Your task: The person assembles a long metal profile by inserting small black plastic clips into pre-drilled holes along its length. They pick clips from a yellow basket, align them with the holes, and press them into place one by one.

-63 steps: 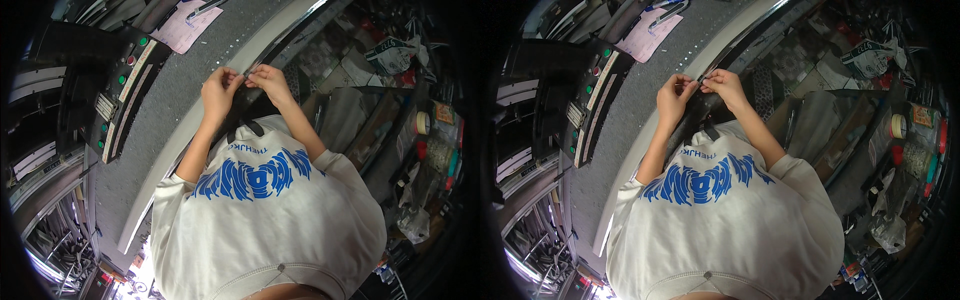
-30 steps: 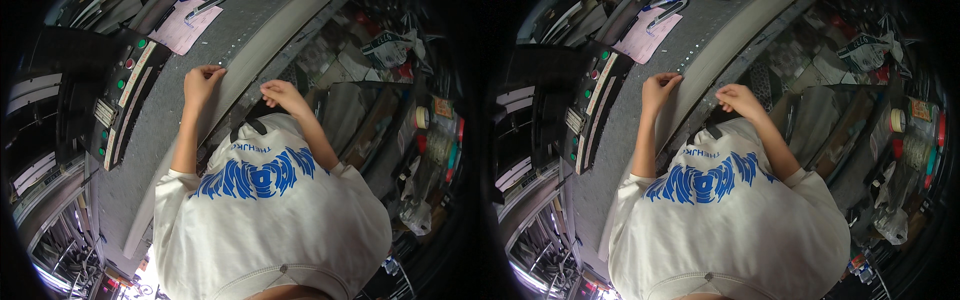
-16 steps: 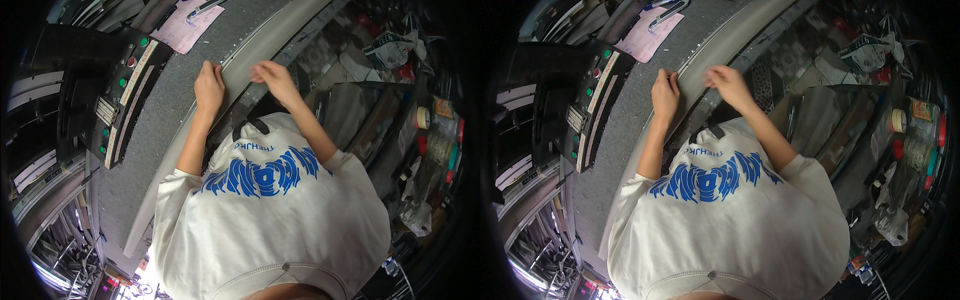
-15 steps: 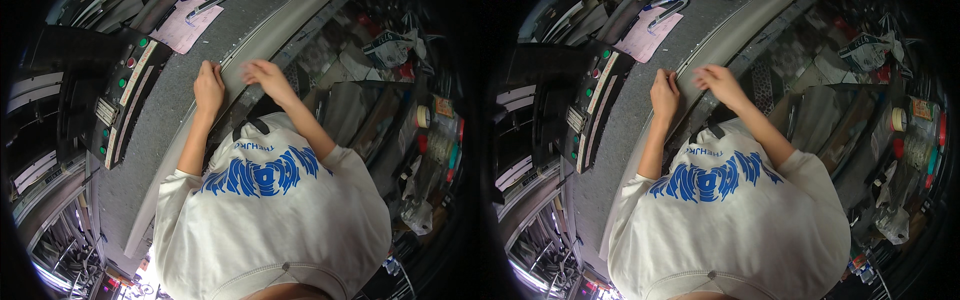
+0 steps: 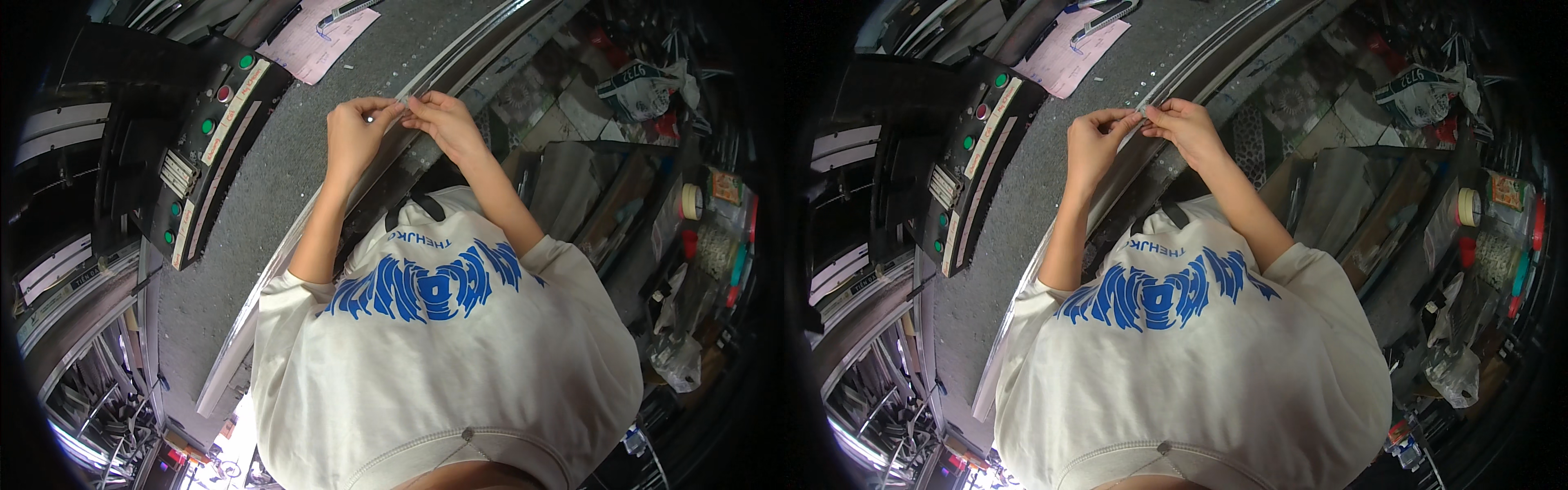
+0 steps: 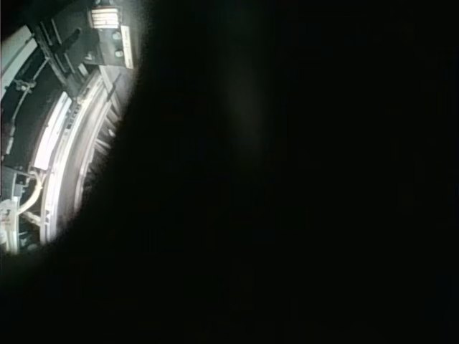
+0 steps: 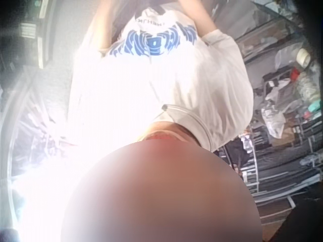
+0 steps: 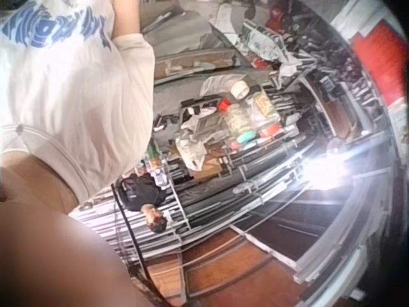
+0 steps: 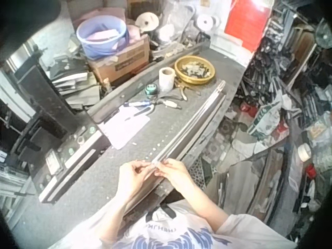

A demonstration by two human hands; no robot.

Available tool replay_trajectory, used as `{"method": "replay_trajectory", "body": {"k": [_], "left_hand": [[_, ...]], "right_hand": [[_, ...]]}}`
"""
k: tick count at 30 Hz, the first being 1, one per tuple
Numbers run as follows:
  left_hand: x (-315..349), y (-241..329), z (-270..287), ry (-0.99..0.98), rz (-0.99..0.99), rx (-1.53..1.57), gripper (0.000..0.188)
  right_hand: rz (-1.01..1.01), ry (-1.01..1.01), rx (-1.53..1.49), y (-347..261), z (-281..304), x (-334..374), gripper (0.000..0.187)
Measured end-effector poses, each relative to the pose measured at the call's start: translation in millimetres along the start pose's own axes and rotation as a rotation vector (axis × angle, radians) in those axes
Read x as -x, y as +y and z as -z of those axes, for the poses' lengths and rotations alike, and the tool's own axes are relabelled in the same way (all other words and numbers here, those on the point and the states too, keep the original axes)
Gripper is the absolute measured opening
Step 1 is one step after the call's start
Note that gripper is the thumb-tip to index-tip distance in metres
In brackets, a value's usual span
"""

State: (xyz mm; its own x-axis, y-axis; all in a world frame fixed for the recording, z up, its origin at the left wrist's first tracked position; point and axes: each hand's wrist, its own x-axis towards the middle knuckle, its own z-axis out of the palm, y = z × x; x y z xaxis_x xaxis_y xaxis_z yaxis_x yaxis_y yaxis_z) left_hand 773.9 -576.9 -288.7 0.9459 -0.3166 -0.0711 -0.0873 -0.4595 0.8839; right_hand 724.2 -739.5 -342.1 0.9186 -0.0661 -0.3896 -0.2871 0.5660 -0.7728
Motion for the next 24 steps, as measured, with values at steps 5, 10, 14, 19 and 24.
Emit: {"method": "replay_trajectory", "body": {"k": [5,10,14,19,24], "left_hand": [[0.3,-1.4,-3.7,-0.022,0.006,-0.047,0.022],[3.5,-7.3,-5.3,-0.029,-0.129,-0.037,0.02],[7.9,-10.0,-8.3,-0.029,-0.087,0.067,0.017],[16.1,-10.3,-20.0,0.037,-0.126,0.102,0.013],[16.3,-12.8,-24.7,0.07,-0.181,-0.01,0.015]], "right_hand": [[-0.021,-0.002,-0.049,-0.4,5.7,2.1,0.017],[-0.009,0.02,-0.072,5.5,4.8,-3.6,0.017],[0.063,0.061,-0.079,14.8,-1.7,-5.8,0.014],[0.162,0.249,-0.06,30.7,-20.9,-6.2,0.008],[0.105,0.312,-0.117,33.0,-24.5,-9.4,0.005]]}}
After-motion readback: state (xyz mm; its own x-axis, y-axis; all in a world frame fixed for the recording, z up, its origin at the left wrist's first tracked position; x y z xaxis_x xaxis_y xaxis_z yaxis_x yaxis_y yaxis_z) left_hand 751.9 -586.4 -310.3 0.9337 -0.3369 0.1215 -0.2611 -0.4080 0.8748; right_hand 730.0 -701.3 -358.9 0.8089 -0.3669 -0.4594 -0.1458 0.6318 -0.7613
